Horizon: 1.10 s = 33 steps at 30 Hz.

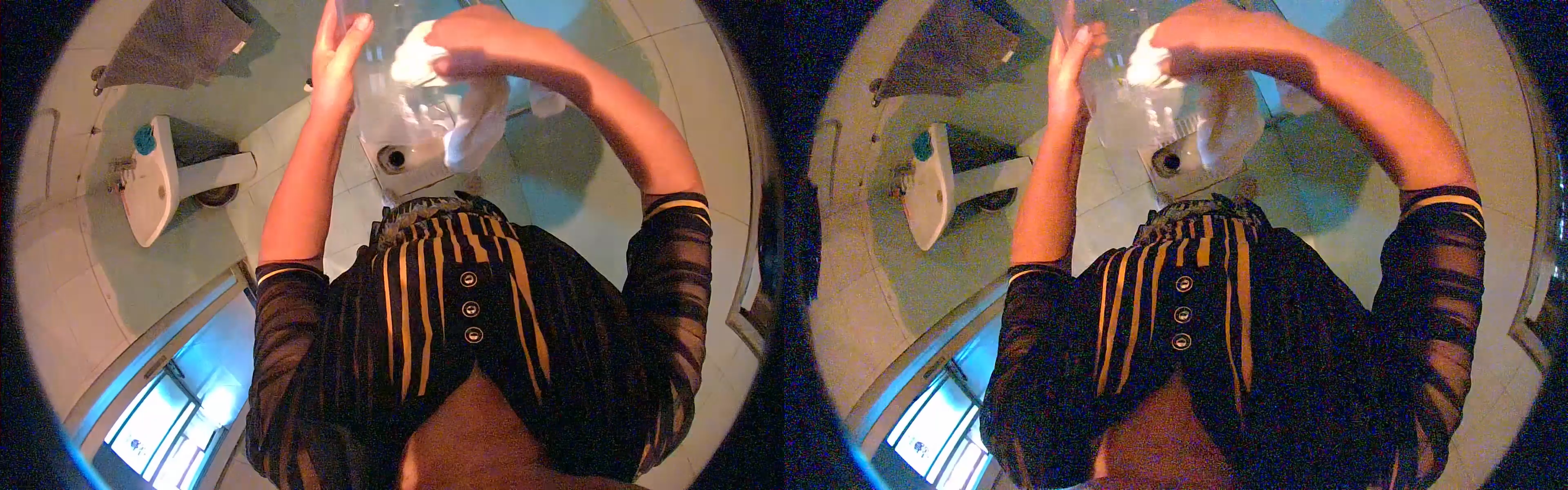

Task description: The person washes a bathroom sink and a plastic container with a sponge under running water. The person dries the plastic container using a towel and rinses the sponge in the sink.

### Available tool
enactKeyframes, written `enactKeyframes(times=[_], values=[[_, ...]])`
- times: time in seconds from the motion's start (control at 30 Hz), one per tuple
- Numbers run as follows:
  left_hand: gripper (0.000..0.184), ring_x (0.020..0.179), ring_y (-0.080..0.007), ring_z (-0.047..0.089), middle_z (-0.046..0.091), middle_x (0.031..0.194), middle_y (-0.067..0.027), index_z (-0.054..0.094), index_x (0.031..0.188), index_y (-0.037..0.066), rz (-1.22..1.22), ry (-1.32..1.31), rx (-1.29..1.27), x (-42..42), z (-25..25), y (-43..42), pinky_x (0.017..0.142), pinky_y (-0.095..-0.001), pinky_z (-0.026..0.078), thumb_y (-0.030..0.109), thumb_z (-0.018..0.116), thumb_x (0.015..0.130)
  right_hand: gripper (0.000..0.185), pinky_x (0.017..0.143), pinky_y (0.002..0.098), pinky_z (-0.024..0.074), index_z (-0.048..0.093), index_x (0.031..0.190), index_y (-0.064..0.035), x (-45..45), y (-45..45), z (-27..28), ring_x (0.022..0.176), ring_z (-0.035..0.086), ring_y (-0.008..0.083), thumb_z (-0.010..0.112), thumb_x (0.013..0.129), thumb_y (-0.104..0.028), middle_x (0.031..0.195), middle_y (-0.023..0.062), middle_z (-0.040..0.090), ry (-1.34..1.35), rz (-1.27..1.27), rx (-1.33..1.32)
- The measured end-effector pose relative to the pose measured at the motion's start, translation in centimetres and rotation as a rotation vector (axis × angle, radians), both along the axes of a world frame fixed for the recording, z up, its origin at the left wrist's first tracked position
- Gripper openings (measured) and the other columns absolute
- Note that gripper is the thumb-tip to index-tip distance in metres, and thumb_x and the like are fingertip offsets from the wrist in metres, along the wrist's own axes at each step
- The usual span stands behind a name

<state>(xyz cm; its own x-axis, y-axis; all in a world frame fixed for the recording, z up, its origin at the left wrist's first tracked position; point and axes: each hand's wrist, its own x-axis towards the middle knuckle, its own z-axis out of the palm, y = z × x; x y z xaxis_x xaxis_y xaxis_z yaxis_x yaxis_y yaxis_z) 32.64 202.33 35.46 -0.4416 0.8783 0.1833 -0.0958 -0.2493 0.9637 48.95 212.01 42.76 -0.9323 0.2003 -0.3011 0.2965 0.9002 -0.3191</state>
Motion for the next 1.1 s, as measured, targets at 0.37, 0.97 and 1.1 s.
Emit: enactKeyframes(times=[0.37, 0.97, 1.1], values=[[0.068, 0.081, -0.0137, 0.051, 0.053, 0.094, -0.0083, 0.019, 0.133, 0.001, -0.025, -0.228, 0.113, 1.4, -0.2, 0.0, 0.074, -0.0261, 0.04, 0.023, 0.055, 0.08, 0.028, 0.07, 0.0349, 0.0463, 0.06, 0.083, 0.0, -0.8, -2.4, -6.4, 0.075, 0.06, 0.0247, 0.054, 0.067, -0.022, 0.079, 0.0131, 0.062, 0.029, -0.01, -0.025], [0.068, 0.111, -0.0324, 0.042, 0.041, 0.119, -0.0214, 0.006, 0.134, 0.01, 0.031, 0.13, 0.349, 0.6, 0.4, -1.1, 0.092, -0.044, 0.035, -0.004, 0.036, 0.075, 0.066, 0.098, 0.0397, 0.0284, 0.043, 0.117, 0.0013, 4.3, -4.9, -11.3, 0.105, 0.048, 0.0266, 0.03, 0.084, -0.054, 0.112, 0.0158, 0.051, 0.778, -0.855, -1.929], [0.07, 0.114, -0.0321, 0.038, 0.039, 0.122, -0.0185, 0.003, 0.135, 0.013, 0.183, 0.191, 0.41, -0.3, -1.1, -1.1, 0.093, -0.0435, 0.034, -0.004, 0.038, 0.076, 0.048, 0.096, 0.0391, 0.0318, 0.047, 0.112, -0.0003, 3.3, -7.7, -10.3, 0.1, 0.052, 0.0239, 0.044, 0.086, -0.041, 0.108, 0.012, 0.055, 0.802, -1.089, -2.06]])
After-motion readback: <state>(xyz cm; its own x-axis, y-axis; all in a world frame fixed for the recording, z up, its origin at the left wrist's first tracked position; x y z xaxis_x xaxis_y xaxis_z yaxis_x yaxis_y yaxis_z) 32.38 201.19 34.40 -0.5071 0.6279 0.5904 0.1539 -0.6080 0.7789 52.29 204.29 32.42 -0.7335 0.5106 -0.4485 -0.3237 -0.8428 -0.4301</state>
